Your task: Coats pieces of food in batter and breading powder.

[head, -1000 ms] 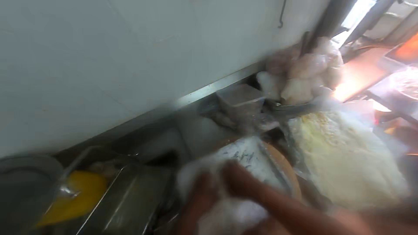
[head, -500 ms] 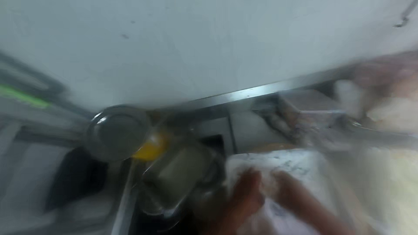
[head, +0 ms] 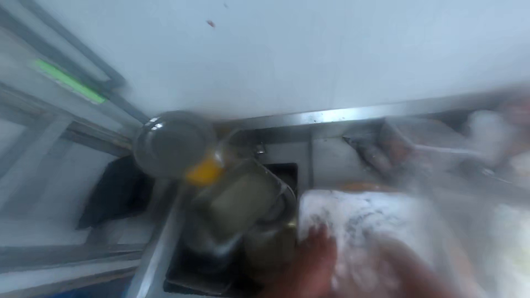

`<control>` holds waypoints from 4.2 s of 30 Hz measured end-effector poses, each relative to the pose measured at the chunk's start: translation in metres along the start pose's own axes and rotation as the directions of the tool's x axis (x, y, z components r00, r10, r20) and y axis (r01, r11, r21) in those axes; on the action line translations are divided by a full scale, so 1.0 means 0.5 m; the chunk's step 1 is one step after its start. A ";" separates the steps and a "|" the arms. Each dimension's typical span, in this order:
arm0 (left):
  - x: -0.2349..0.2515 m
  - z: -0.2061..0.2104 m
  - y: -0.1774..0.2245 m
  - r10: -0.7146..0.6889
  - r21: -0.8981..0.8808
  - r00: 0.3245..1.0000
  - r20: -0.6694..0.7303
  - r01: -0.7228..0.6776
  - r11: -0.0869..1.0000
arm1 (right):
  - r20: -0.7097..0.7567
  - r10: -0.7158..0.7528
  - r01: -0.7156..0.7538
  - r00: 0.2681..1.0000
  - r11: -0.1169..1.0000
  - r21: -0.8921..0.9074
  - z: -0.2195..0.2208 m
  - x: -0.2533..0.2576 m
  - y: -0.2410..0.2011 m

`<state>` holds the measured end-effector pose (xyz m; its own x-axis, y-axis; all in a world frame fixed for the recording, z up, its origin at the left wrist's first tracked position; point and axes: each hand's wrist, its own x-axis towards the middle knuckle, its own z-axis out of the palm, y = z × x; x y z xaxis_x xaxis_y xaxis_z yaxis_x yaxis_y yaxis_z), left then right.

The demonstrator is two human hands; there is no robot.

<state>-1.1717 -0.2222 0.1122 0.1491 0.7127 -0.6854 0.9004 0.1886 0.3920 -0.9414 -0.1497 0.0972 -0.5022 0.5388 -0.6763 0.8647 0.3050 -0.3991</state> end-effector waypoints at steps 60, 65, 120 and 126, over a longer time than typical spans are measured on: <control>0.054 -0.103 -0.043 -0.099 -0.373 0.987 -0.128 0.045 0.927 | -0.261 0.027 0.068 0.965 0.935 0.349 -0.080 0.016 0.034; 0.068 -0.028 0.014 -0.027 0.152 1.000 -0.011 0.028 0.988 | -0.072 -0.064 0.067 0.995 0.997 0.032 0.029 0.039 -0.026; 0.073 -0.034 -0.032 -0.120 -0.519 0.931 -0.346 -0.083 0.851 | -0.119 0.028 0.046 0.992 0.817 0.575 -0.067 0.005 0.054; 0.126 -0.004 0.036 0.105 -0.069 0.986 -0.127 -0.114 0.991 | -0.326 -0.077 0.277 0.942 0.724 0.631 -0.089 -0.028 0.022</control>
<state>-1.1470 -0.1726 0.0773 0.1899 0.8084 -0.5572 0.8469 0.1523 0.5095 -0.9243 -0.1190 0.1296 -0.5367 0.7403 -0.4048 0.4816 -0.1251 -0.8674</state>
